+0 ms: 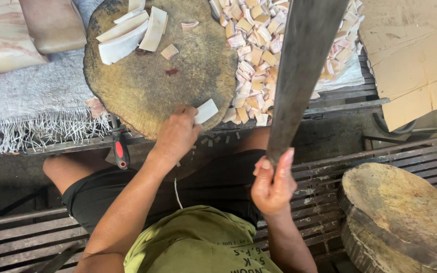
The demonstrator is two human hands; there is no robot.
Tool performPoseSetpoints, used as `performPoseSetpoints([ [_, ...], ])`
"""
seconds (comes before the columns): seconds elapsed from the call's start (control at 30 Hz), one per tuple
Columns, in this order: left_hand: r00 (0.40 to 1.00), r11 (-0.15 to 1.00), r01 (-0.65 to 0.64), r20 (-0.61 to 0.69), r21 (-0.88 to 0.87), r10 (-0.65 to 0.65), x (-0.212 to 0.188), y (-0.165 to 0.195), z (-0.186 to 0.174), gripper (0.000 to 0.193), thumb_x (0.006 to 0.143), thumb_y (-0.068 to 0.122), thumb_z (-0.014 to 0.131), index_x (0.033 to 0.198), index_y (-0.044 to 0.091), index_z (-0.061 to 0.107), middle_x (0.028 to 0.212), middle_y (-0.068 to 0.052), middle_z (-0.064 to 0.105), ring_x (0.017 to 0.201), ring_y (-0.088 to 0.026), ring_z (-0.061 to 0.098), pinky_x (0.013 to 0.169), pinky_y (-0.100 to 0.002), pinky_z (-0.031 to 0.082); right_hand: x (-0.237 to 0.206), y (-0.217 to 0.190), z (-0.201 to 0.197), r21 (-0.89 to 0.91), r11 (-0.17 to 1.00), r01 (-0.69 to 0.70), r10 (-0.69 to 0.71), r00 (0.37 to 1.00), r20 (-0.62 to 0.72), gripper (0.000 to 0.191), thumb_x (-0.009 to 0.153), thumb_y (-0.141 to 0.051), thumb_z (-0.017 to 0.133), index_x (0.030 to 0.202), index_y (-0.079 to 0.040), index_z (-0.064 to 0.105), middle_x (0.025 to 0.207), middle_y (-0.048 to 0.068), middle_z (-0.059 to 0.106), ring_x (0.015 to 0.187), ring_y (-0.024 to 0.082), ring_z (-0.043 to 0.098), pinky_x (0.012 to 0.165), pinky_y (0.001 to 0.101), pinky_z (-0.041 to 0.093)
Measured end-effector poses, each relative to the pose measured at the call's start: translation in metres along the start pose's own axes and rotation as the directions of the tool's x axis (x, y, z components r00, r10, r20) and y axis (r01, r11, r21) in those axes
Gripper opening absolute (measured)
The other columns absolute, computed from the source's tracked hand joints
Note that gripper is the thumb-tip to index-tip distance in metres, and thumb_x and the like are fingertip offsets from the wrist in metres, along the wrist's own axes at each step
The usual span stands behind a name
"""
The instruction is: The person cuts large slabs of pork fat into strips and then into small cubes on a round wooden cutting board using a large knife. The person periodically sharpens the knife with a honing steel. The cut pieces accumulate on a nearby surface.
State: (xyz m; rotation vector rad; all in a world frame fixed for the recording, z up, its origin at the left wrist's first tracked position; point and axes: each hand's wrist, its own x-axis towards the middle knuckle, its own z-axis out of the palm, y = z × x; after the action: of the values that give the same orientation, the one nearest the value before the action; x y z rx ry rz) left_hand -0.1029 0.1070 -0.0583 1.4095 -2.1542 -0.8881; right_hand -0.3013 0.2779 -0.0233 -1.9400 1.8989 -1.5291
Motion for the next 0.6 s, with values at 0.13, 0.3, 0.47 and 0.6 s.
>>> performPoseSetpoints([
  [0.13, 0.998, 0.999, -0.045, -0.033, 0.019, 0.046, 0.003, 0.003, 0.001, 0.03, 0.085, 0.013, 0.074, 0.11, -0.001, 0.065, 0.111, -0.023, 0.066, 0.086, -0.045, 0.07, 0.077, -0.05, 0.058, -0.008, 0.005, 0.021, -0.308, 0.951, 0.037, 0.148, 0.818, 0.555, 0.071, 0.089, 0.0, 0.064, 0.155, -0.001, 0.039, 0.078, 0.019, 0.07, 0.061, 0.035, 0.067, 0.056, 0.0448, 0.056],
  [0.3, 0.997, 0.997, -0.057, -0.04, 0.043, 0.059, 0.005, 0.005, 0.004, 0.031, 0.084, 0.011, 0.075, 0.109, -0.001, 0.063, 0.109, -0.024, 0.066, 0.084, -0.044, 0.071, 0.073, -0.049, 0.059, -0.007, 0.009, 0.009, -0.181, 0.98, -0.079, 0.144, 0.913, 0.381, 0.064, 0.092, 0.001, 0.062, 0.154, -0.001, 0.043, 0.095, 0.025, 0.073, 0.071, 0.035, 0.073, 0.061, 0.0422, 0.059],
  [0.47, 1.0, 1.0, 0.0, 0.003, 0.002, 0.0, -0.002, 0.006, 0.001, 0.036, 0.081, 0.012, 0.079, 0.107, -0.002, 0.058, 0.106, -0.023, 0.065, 0.086, -0.044, 0.07, 0.074, -0.05, 0.057, -0.01, 0.001, -0.004, -0.039, 0.996, -0.076, 0.081, 0.987, 0.14, 0.061, 0.098, 0.005, 0.055, 0.156, -0.002, 0.038, 0.081, 0.014, 0.072, 0.064, 0.024, 0.073, 0.065, 0.0377, 0.062],
  [0.6, 0.999, 0.999, -0.042, 0.006, 0.0, 0.042, -0.003, 0.005, -0.003, 0.037, 0.081, 0.013, 0.079, 0.105, -0.002, 0.056, 0.106, -0.023, 0.063, 0.087, -0.044, 0.069, 0.074, -0.05, 0.057, -0.017, -0.004, 0.013, -0.262, 0.965, -0.017, 0.134, 0.89, 0.436, 0.067, 0.092, 0.002, 0.062, 0.155, -0.003, 0.04, 0.077, 0.015, 0.071, 0.06, 0.029, 0.067, 0.057, 0.0408, 0.056],
])
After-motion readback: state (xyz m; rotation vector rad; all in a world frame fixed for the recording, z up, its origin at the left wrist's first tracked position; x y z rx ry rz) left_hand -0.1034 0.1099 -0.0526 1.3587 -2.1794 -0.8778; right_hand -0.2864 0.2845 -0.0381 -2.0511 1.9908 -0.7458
